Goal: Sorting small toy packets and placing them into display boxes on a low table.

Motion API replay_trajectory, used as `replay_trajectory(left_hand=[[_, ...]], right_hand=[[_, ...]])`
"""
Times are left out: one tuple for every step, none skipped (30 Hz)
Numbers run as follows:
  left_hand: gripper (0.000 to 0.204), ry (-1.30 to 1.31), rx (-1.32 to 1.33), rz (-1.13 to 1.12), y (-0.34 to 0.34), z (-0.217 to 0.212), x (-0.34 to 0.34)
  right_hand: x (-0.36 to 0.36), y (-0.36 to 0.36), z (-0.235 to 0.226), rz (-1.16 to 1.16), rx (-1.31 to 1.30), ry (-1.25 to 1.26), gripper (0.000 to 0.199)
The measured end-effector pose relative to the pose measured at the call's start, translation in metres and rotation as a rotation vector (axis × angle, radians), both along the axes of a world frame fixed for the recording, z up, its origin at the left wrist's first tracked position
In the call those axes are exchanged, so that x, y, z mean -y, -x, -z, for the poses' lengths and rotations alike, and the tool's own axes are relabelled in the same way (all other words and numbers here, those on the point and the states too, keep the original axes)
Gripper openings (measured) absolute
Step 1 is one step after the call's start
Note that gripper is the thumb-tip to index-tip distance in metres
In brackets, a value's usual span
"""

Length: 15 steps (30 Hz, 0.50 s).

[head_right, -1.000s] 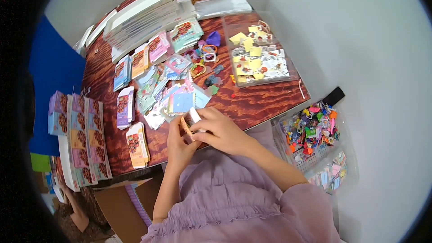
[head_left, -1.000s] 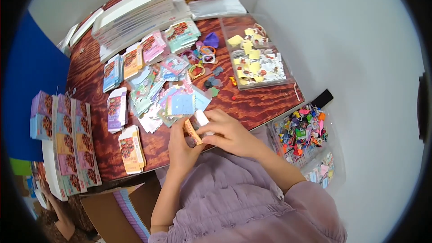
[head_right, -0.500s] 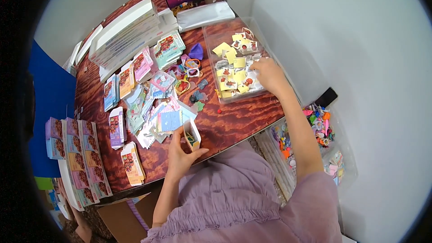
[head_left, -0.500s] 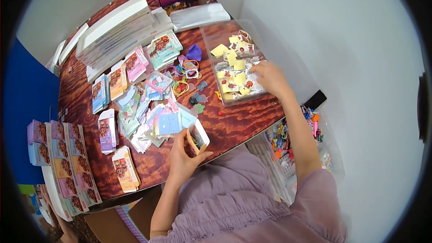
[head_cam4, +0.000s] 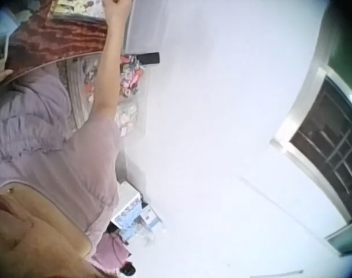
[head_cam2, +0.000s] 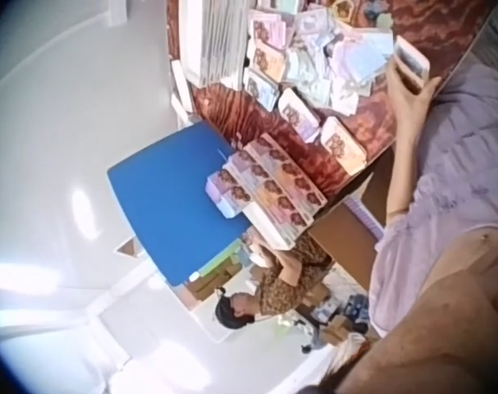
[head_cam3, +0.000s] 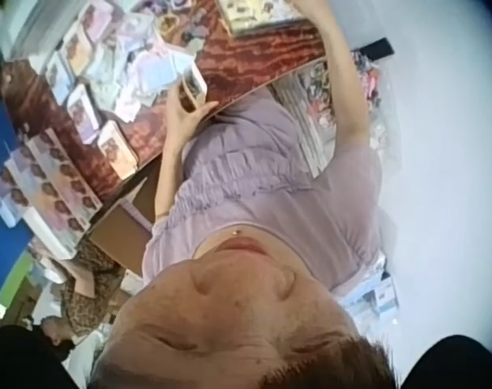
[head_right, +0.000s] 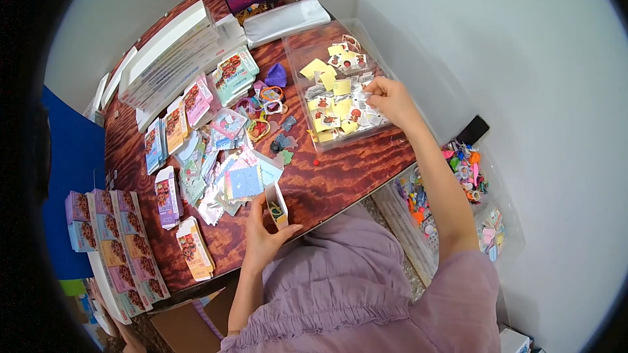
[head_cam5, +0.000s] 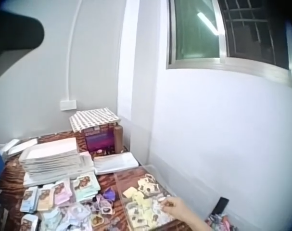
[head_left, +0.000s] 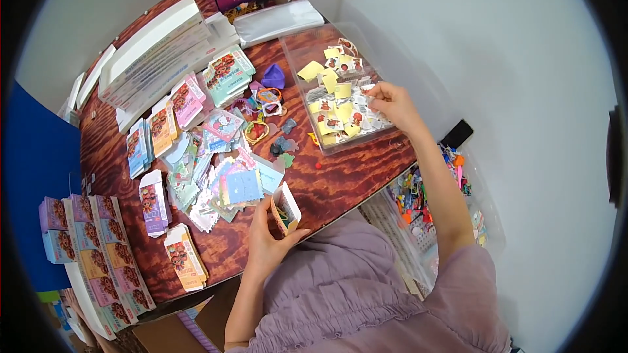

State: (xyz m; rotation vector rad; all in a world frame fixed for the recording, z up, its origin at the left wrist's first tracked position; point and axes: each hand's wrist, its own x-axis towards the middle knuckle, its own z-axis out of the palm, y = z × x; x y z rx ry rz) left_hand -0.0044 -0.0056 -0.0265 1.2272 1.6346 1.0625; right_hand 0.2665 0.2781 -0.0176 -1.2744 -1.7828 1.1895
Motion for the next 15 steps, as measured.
replay_trajectory(left_hand=[[0.086, -0.002, 0.001, 0.0, 0.001, 0.002, 0.002], [0.086, 0.012, 0.005, -0.01, 0.001, 0.004, 0.005], [0.086, 0.026, 0.009, -0.021, 0.001, 0.005, 0.006], [0.086, 0.025, 0.009, -0.022, 0.002, 0.004, 0.007], [0.086, 0.043, 0.003, -0.017, 0.003, 0.002, 0.008], [0.085, 0.062, -0.004, -0.012, 0.003, 0.0, 0.009], [0.085, 0.061, -0.003, -0.012, 0.003, -0.002, 0.009], [0.085, 0.041, -0.006, -0.005, 0.003, -0.004, 0.009], [0.085, 0.021, -0.009, 0.002, 0.002, -0.006, 0.008], [0.085, 0.021, -0.009, 0.002, 0.002, -0.007, 0.008], [0.084, 0.004, -0.043, 0.007, 0.002, -0.008, 0.008], [0.084, -0.014, -0.076, 0.012, 0.002, -0.009, 0.007], [0.084, -0.014, -0.075, 0.014, 0.002, -0.009, 0.007], [0.084, -0.01, -0.061, 0.009, 0.002, -0.009, 0.007], [0.084, -0.006, -0.048, 0.003, 0.001, -0.009, 0.006]], right_hand=[[0.001, 0.001, -0.001, 0.012, 0.005, 0.032, 0.011], [0.001, 0.001, -0.002, 0.024, 0.01, 0.064, 0.014], [0.001, 0.002, -0.003, 0.023, 0.011, 0.062, 0.014], [0.002, 0.003, -0.005, 0.03, 0.033, 0.097, 0.017], [0.003, 0.003, -0.006, 0.038, 0.055, 0.132, 0.019], [0.003, 0.004, -0.005, 0.036, 0.055, 0.131, 0.019], [0.003, 0.005, -0.004, 0.046, 0.07, 0.102, 0.018], [0.003, 0.006, -0.003, 0.057, 0.085, 0.073, 0.017], [0.003, 0.007, -0.005, 0.057, 0.086, 0.072, 0.017], [0.002, 0.009, -0.006, 0.052, 0.177, 0.042, 0.018], [0.001, 0.01, -0.007, 0.047, 0.269, 0.012, 0.019], [0.0, 0.01, -0.003, 0.048, 0.27, 0.012, 0.019], [-0.001, 0.011, 0.002, 0.021, 0.368, -0.123, 0.018], [-0.002, 0.012, 0.004, -0.007, 0.466, -0.259, 0.018], [-0.001, 0.013, 0.007, -0.005, 0.467, -0.26, 0.018]])
